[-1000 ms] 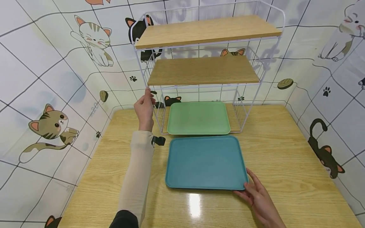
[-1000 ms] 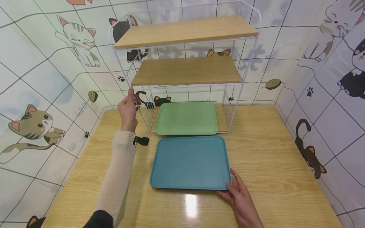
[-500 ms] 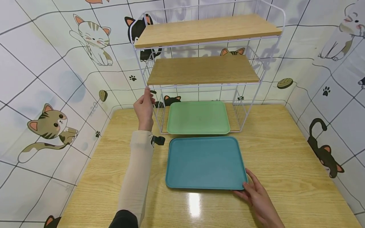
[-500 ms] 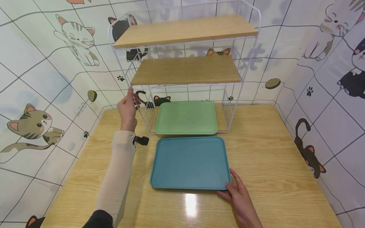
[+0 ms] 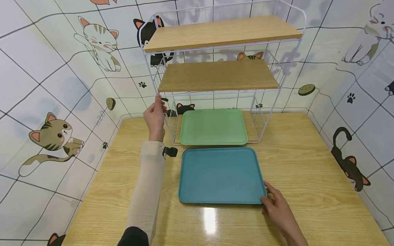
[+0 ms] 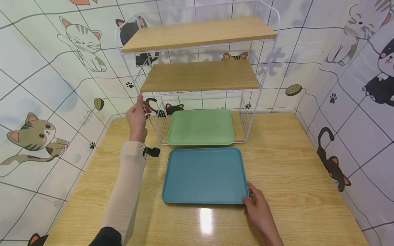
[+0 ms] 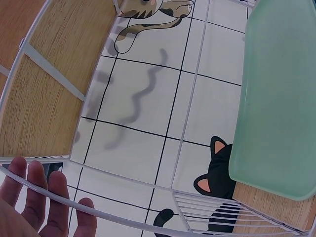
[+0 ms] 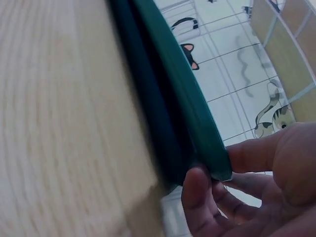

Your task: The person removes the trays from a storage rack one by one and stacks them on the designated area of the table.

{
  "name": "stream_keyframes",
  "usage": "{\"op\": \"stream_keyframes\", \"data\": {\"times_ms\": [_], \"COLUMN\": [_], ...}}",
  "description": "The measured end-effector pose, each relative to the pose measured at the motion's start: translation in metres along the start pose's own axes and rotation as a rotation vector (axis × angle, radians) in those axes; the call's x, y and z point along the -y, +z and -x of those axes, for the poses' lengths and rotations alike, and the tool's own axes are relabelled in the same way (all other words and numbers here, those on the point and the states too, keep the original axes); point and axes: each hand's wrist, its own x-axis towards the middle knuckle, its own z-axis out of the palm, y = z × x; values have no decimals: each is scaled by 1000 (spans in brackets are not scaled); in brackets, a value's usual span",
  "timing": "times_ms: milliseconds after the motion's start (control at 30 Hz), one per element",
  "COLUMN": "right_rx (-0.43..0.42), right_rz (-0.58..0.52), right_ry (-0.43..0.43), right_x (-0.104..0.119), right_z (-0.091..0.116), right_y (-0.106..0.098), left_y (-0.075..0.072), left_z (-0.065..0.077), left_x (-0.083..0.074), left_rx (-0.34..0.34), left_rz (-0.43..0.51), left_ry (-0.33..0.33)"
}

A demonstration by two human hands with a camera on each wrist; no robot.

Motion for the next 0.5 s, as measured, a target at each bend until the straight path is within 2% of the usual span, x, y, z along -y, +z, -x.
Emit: {"op": "stream_keyframes", "data": {"times_ms": [167, 333, 500], "right_rx": [2, -1, -4], "right_rz": [19, 8, 75], "right_ry": [8, 8, -16], "right_x": [-4, -4, -3], "right_z": [-2, -4, -6], "right_y": [1, 2, 0], "left_y": [0, 0, 0], "left_z": [0, 1, 0], "left_x": [1, 1, 0], "left_rx": [4, 2, 4], "left_rz": [-10, -8, -8], "left_ry": [-11, 7, 8]}}
